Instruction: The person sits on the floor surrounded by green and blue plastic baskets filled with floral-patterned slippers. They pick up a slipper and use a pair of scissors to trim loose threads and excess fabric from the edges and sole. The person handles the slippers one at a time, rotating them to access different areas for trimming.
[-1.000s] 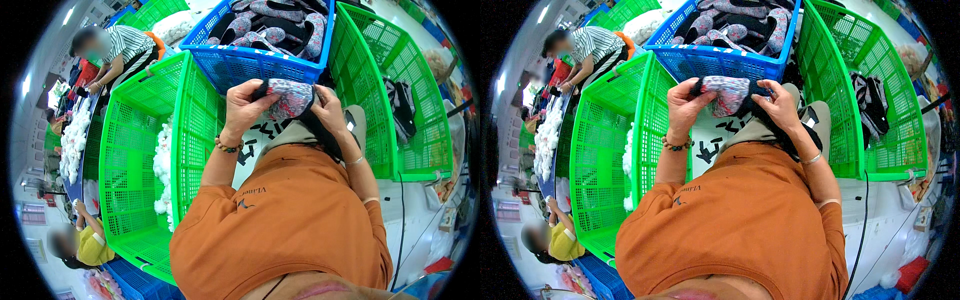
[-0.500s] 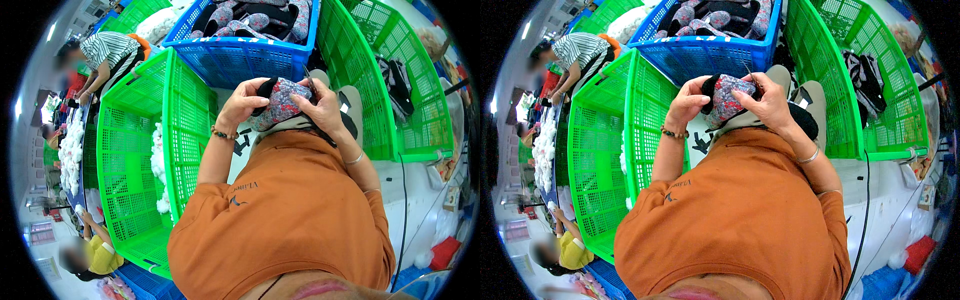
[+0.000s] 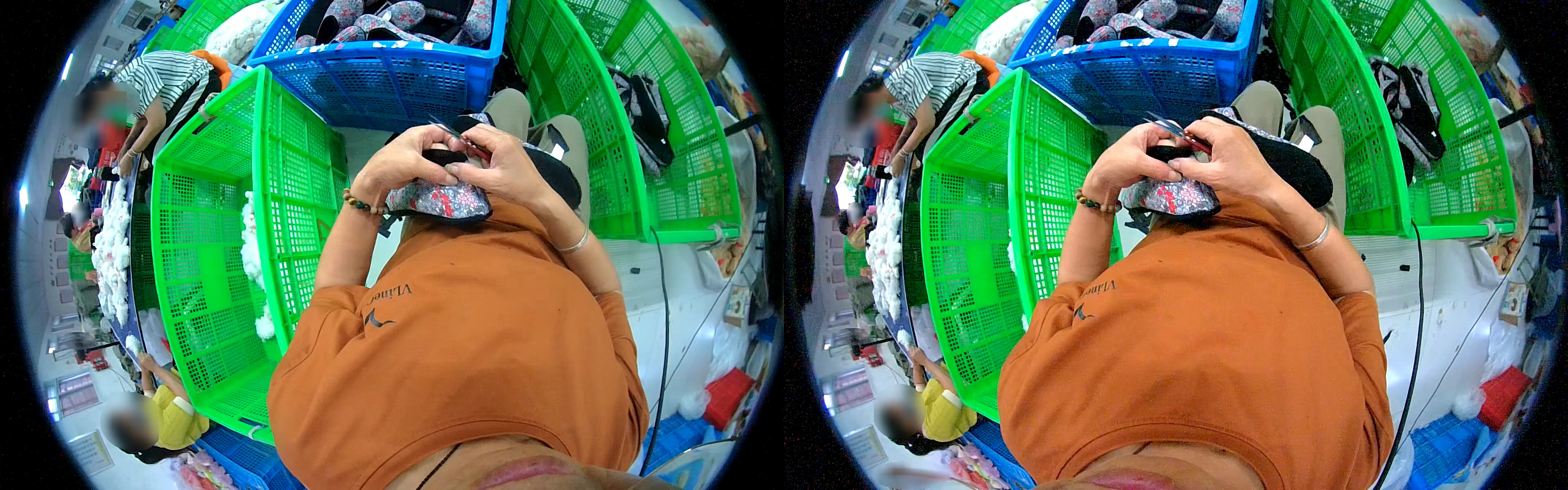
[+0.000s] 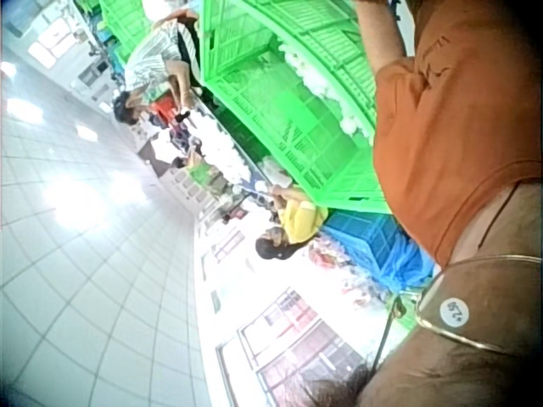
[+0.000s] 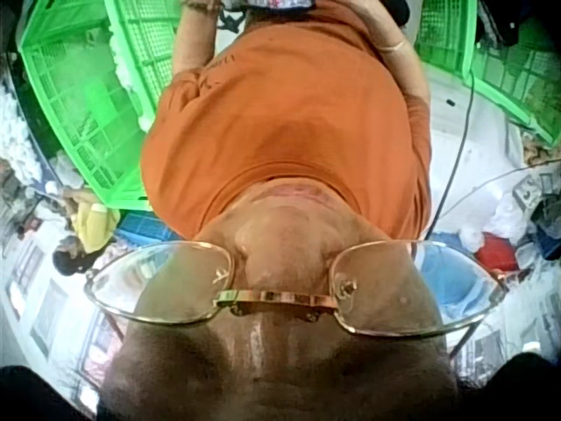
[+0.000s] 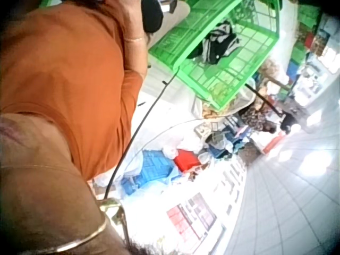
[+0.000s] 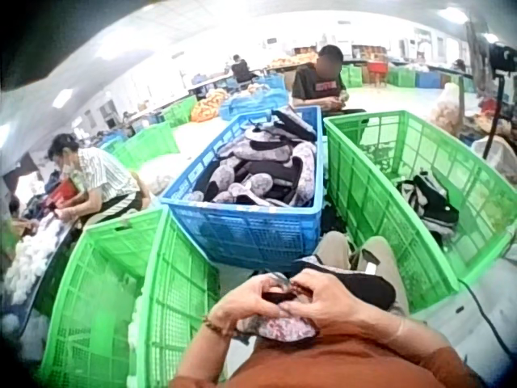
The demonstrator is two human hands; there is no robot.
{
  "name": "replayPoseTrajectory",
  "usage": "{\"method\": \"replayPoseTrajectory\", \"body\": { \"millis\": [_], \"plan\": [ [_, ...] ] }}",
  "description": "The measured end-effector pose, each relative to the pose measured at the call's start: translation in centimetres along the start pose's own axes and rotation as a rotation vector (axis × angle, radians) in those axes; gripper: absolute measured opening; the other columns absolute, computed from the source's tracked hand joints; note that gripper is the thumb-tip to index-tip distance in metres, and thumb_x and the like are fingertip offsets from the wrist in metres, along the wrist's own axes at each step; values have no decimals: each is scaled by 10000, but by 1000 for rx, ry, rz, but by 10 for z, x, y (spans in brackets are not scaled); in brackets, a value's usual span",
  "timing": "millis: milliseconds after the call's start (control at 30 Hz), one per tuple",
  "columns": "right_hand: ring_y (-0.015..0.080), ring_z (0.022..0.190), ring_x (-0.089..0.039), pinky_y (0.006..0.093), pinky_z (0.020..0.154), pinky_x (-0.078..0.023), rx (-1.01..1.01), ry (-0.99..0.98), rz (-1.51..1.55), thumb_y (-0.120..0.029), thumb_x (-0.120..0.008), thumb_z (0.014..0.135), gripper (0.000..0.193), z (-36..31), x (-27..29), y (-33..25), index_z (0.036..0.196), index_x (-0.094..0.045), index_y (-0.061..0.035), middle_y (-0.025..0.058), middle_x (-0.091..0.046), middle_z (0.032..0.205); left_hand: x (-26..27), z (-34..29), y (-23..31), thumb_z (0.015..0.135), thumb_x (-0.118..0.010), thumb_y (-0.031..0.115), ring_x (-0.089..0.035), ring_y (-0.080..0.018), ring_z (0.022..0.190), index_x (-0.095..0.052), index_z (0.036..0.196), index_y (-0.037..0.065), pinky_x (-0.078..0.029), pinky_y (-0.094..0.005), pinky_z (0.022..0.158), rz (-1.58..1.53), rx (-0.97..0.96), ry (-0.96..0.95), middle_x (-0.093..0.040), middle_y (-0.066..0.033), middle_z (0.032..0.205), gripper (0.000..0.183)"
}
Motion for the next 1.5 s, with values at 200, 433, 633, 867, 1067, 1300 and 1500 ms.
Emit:
{"method": "replayPoseTrajectory", "body": {
  "millis": [200, 433, 633, 867, 1067, 1300, 1500],
  "plan": [
    [39, 531, -400, 215, 454, -313, -397, 136, 756, -178, -654, 857, 170, -3, -5, 30, 789, -556, -58, -46, -474, 655, -4, -1, -9, 700, -714, -60, -616, -96, 750, -498, 1067, 9, -496, -222, 683, -267, -45, -109, -652, -57, 881, 431],
    [55, 554, -436, 216, 482, -349, -312, 176, 573, -243, -545, 949, 241, -21, 27, 32, 866, -597, -23, -8, -514, 708, 6, -4, -22, 743, -703, -39, -660, -110, 765, -654, 965, -18, -536, -239, 716, -269, -60, -21, -696, -90, 895, 229],
    [250, 677, -578, 330, 602, -457, 91, 100, -174, -212, -583, 896, 215, -57, 33, 14, 860, -589, 0, 111, -556, 745, 13, -4, -10, 702, -699, -36, -651, -130, 704, -672, 884, -35, -533, -243, 678, -459, -173, -173, -689, -97, 836, 185],
    [220, 599, -579, 297, 497, -450, 155, 171, -332, -280, -700, 807, 267, -52, 48, -4, 808, -583, -40, 74, -561, 727, 4, -2, -4, 714, -719, 43, -624, -119, 699, -664, 896, -71, -501, -231, 662, -349, -118, -313, -677, -90, 815, 223],
    [217, 559, -567, 316, 469, -436, 356, 192, -527, -394, -704, 767, 365, -46, 52, -20, 787, -583, -50, 55, -529, 692, -9, -1, 19, 790, -689, 90, -591, -87, 717, -668, 930, -61, -481, -228, 680, -51, -100, -359, -670, -53, 829, 208],
    [198, 561, -570, 316, 465, -437, 418, 195, -587, -398, -715, 740, 361, -49, 50, -32, 748, -585, -62, 45, -519, 674, -33, -3, 55, 798, -684, 76, -580, -110, 744, -665, 909, -65, -453, -240, 675, 347, -109, -312, -654, -55, 829, 181],
    [199, 565, -570, 308, 460, -438, 444, 251, -661, -392, -738, 713, 382, -54, 55, -42, 774, -581, -50, 46, -543, 678, -45, -15, 74, 781, -707, 114, -604, -142, 679, -670, 943, -24, -481, -269, 652, 623, -282, -235, -659, -112, 758, 216]
  ]
}}
Point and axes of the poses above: each hand's wrist, its own z-axis towards the middle knuckle, its own x-axis out of the back of the hand, y = z × x, the point moved 4 cm from there along z, towards the middle knuckle
